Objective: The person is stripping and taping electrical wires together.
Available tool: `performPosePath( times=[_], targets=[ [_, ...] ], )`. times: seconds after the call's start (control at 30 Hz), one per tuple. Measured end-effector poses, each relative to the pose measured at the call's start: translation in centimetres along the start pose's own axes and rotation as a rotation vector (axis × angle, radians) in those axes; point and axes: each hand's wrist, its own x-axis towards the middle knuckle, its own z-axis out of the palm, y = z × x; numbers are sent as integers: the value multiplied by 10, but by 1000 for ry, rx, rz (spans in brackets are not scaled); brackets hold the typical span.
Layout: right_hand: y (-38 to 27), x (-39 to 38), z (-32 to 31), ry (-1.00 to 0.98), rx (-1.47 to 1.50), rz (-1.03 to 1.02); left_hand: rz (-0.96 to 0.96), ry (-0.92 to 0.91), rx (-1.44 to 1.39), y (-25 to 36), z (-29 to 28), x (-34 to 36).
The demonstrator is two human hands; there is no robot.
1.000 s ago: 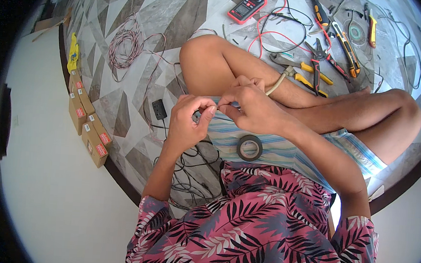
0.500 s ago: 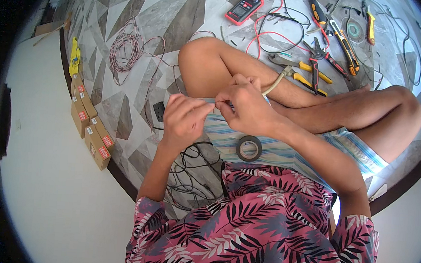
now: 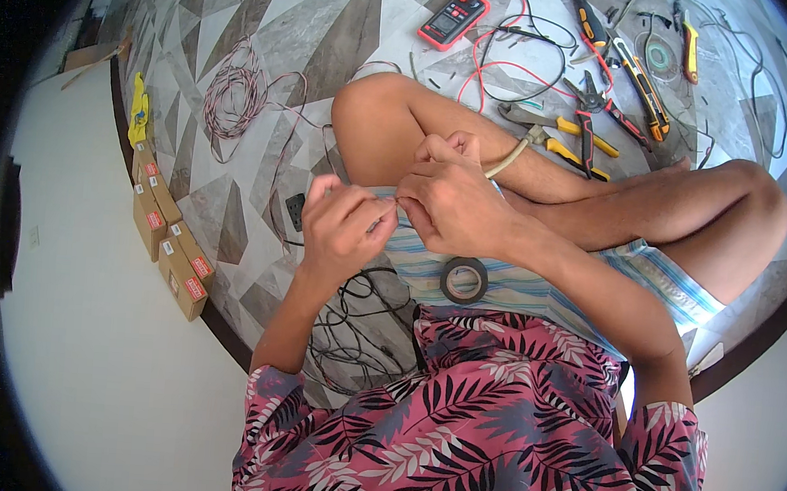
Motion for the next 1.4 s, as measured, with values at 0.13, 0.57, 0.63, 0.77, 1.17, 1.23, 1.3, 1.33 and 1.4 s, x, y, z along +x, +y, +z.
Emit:
performPosePath(
  times=[0.13,0.57,0.63,0.77,1.17,1.23,1.3,1.33,1.4],
  targets=[
    [-1,0,0,58,-58,-45,-239,-30,-21,14,2,-5],
    [0,-2,-2,6,1,16,-621,-172,-719,4,-5,-9],
    [1,-2,-2,-13,100,93,-97,-38,-184,2,-3,-10],
    [-1,-1,-1,-20,100,108,113,-5,-18,1,-6,-9],
    [-1,-2,-3,-49,-74,-66,-251,-263,-465,-10,-16,7],
    [-1,-1,-3,-28,-81,-61,-37,-125,-112,-7,-10,6],
    [-1,-1,-2,-2,-82,-76,12,-28,62,-1,-5,4],
    [0,-1,-2,9,-84,-90,-41,-7,62,2,-3,3],
    [1,-1,-1,29,-92,-103,-172,-58,22,5,-3,1]
  ],
)
